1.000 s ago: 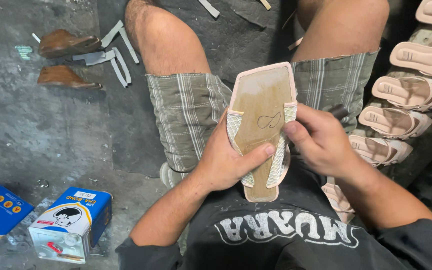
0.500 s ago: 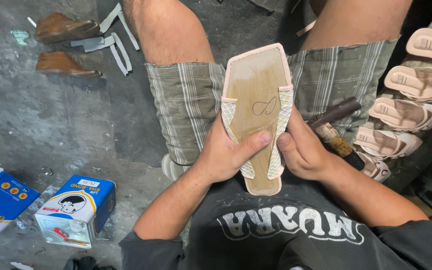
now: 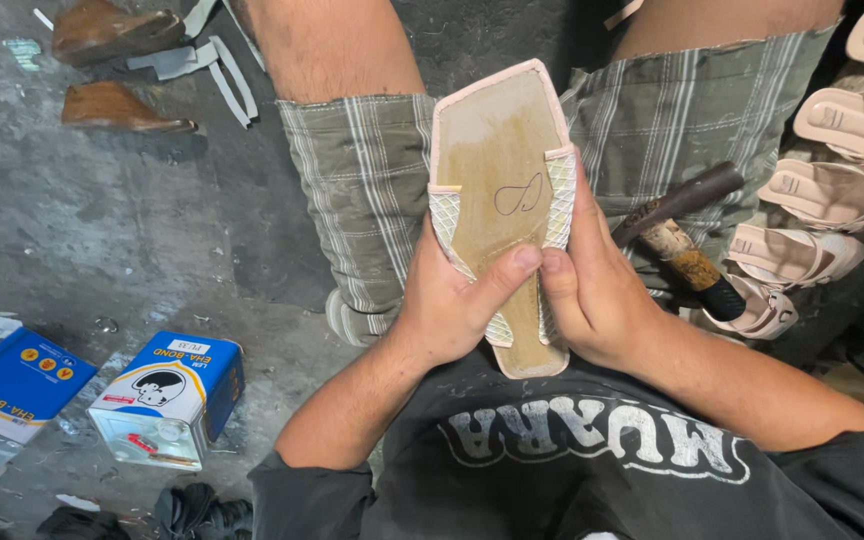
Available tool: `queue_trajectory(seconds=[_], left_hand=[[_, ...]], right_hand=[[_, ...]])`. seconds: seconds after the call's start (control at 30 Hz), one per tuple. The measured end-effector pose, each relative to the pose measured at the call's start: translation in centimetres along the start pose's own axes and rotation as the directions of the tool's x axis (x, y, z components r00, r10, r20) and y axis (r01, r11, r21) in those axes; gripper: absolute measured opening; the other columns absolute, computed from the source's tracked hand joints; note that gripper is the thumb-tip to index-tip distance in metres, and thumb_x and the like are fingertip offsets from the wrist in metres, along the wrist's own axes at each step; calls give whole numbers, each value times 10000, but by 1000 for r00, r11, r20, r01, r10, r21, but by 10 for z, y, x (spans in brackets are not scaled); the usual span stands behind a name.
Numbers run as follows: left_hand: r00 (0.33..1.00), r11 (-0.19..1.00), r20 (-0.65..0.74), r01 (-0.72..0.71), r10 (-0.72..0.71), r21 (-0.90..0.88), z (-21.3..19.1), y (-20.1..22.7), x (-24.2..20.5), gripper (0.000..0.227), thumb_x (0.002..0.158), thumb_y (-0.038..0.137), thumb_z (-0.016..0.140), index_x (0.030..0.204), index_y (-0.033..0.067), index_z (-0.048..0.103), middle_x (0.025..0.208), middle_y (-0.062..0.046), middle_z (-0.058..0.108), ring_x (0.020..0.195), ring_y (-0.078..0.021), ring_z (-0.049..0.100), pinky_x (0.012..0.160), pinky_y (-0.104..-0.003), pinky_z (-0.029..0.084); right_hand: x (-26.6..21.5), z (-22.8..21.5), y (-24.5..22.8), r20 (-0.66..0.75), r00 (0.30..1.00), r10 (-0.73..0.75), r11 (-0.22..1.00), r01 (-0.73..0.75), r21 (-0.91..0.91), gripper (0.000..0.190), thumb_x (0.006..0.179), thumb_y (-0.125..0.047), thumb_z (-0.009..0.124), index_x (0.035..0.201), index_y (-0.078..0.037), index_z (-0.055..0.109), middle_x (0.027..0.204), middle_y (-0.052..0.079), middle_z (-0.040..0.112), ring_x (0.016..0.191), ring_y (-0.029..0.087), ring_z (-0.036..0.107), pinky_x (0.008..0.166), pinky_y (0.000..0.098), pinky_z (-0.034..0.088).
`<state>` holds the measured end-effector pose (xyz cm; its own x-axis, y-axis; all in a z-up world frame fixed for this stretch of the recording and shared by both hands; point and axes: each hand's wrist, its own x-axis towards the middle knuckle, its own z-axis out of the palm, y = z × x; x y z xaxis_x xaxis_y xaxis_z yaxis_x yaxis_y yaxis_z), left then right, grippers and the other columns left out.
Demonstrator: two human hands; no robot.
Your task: The person sits on the floor and assembles sandals by hand. They place a patterned insole onto a wooden last, secure it with a hammer, and attach a strap. The process is repeated for multiple units, with finished sandals placed on a nearby rack.
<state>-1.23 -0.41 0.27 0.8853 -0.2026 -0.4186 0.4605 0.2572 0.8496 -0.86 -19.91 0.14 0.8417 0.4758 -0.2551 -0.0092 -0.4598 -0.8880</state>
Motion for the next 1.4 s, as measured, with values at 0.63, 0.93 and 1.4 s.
queue_trajectory(seconds=[0.63, 0.93, 1.4], left_hand=[[978, 979, 78, -199, 195, 40, -21, -16, 3, 1069, 951, 721, 527, 1612, -11, 115, 1562, -170, 414, 1494, -224, 428, 1244, -378, 387], [989, 980, 141, 6, -34, 198, -18, 18, 17, 659, 1054, 506, 519, 1493, 17, 462, 1267, -148, 675, 1168, -216, 659, 1025, -339, 525], [994, 937, 100, -70, 38, 343, -5, 15, 25, 666, 1044, 364, 565, 1583, 31, 359, 1324, -207, 712, 1257, -295, 718, 1051, -365, 565]], right_hand=[[10, -53, -6, 173, 985, 1, 974, -40, 222, 725, 1049, -429, 473, 1580, 43, 330, 1662, 247, 332, 1560, 329, 316, 1255, 423, 254], [44, -51, 4, -66, 993, 100, 903, -63, 425, 412, 1052, -262, 675, 1328, 39, 617, 1168, 56, 694, 1063, 96, 627, 947, 259, 518], [36, -49, 24, -110, 985, 131, 830, -49, 556, 379, 1101, -227, 644, 1345, 60, 598, 1245, 80, 685, 1133, 127, 630, 1024, 282, 506]])
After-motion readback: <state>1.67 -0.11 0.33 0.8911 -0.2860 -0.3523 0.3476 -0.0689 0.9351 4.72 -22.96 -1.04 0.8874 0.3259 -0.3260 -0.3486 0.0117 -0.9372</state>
